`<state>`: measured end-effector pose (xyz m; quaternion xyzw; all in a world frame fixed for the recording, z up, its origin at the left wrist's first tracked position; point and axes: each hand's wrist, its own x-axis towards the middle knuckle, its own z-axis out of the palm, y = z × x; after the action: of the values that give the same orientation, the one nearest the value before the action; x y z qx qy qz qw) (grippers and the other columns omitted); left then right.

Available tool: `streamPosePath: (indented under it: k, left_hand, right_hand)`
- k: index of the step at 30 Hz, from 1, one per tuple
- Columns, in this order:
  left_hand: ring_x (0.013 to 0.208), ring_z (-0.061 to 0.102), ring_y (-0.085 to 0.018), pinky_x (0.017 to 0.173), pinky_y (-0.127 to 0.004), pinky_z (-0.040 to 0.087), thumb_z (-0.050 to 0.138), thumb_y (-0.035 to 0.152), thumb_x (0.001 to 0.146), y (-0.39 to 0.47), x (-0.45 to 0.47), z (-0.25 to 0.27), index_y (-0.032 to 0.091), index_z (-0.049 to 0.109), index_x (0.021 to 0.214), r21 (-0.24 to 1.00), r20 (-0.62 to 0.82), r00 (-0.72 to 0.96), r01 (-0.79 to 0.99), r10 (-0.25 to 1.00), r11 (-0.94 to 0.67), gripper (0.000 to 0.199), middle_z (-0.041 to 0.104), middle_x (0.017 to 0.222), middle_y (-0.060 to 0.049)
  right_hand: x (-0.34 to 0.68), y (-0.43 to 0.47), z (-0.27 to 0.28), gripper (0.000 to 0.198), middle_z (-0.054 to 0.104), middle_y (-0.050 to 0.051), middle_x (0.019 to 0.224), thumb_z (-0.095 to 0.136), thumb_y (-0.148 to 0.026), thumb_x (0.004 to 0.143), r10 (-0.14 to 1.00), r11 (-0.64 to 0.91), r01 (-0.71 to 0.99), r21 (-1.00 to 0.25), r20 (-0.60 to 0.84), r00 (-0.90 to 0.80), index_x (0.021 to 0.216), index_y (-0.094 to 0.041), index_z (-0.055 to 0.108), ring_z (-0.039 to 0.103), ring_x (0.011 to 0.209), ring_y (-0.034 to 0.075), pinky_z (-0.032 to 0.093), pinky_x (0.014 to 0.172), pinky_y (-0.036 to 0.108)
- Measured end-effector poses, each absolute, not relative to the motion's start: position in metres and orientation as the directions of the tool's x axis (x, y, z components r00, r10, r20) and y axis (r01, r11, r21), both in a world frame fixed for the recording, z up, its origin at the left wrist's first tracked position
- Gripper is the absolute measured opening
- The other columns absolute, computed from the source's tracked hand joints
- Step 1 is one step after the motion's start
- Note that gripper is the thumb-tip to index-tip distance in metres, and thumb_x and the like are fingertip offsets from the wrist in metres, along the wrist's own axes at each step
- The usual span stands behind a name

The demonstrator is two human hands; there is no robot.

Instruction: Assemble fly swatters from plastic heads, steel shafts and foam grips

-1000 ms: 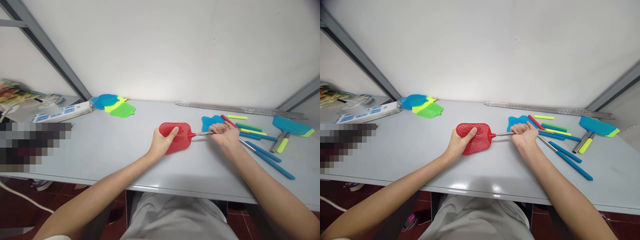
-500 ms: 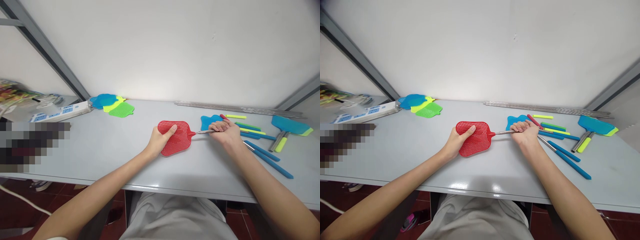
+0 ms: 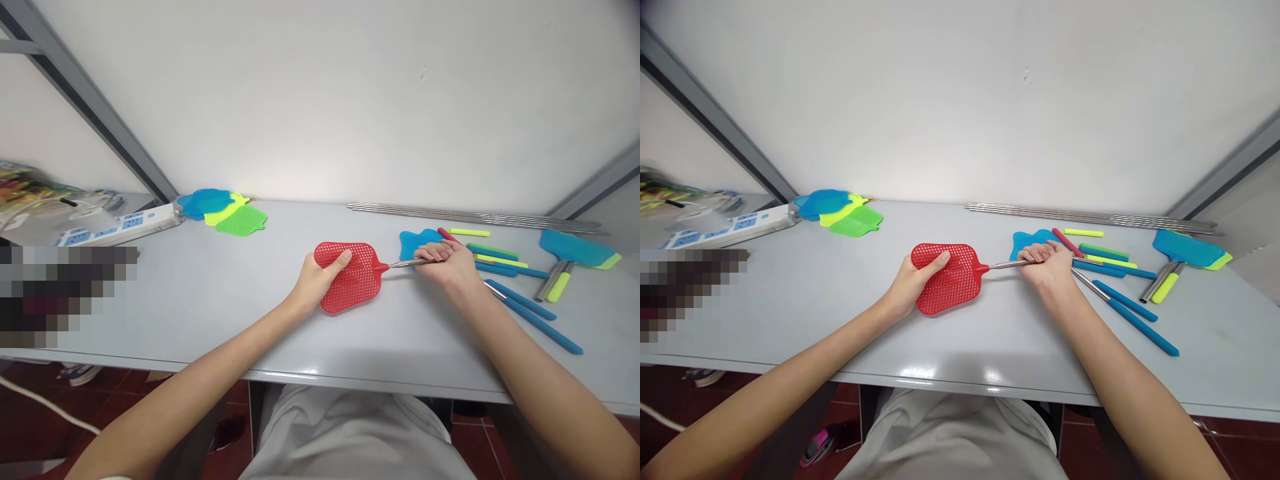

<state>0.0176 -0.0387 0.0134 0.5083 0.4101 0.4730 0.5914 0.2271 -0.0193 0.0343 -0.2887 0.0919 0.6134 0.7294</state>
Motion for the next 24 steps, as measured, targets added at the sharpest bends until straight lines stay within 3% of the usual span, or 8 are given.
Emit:
streamPosePath:
  k: [16, 24]
  left_hand:
    - [0.071, 0.062, -0.017, 0.07, -0.032, 0.048, 0.062, 0.039, 0.067, -0.0376, 0.0181, 0.0172, 0.015, 0.061, 0.076, 0.982, -0.05, 0.207, -0.17, 0.977, 0.086, 0.025, 0.068, 0.078, -0.004]
    - [0.071, 0.062, -0.017, 0.069, -0.031, 0.049, 0.063, 0.038, 0.066, -0.0372, 0.0159, 0.0228, 0.015, 0.062, 0.077, 0.977, -0.1, 0.205, -0.163, 0.974, 0.134, 0.025, 0.068, 0.078, -0.004]
  right_hand:
    - [0.2249, -0.0183, 0.0327, 0.027, 0.015, -0.007, 0.035, 0.026, -0.005, 0.071, 0.826, 0.047, -0.927, -0.371, -0.507, 0.245, 0.056, -0.018, 0.008, 0.015, 0.029, 0.007, 0.017, 0.031, 0.018]
    - [0.2244, -0.0179, 0.0315, 0.026, 0.017, -0.007, 0.035, 0.028, -0.006, 0.07, 0.821, 0.031, -0.946, -0.322, -0.532, 0.208, 0.054, -0.018, 0.011, 0.017, 0.028, 0.006, 0.018, 0.03, 0.018]
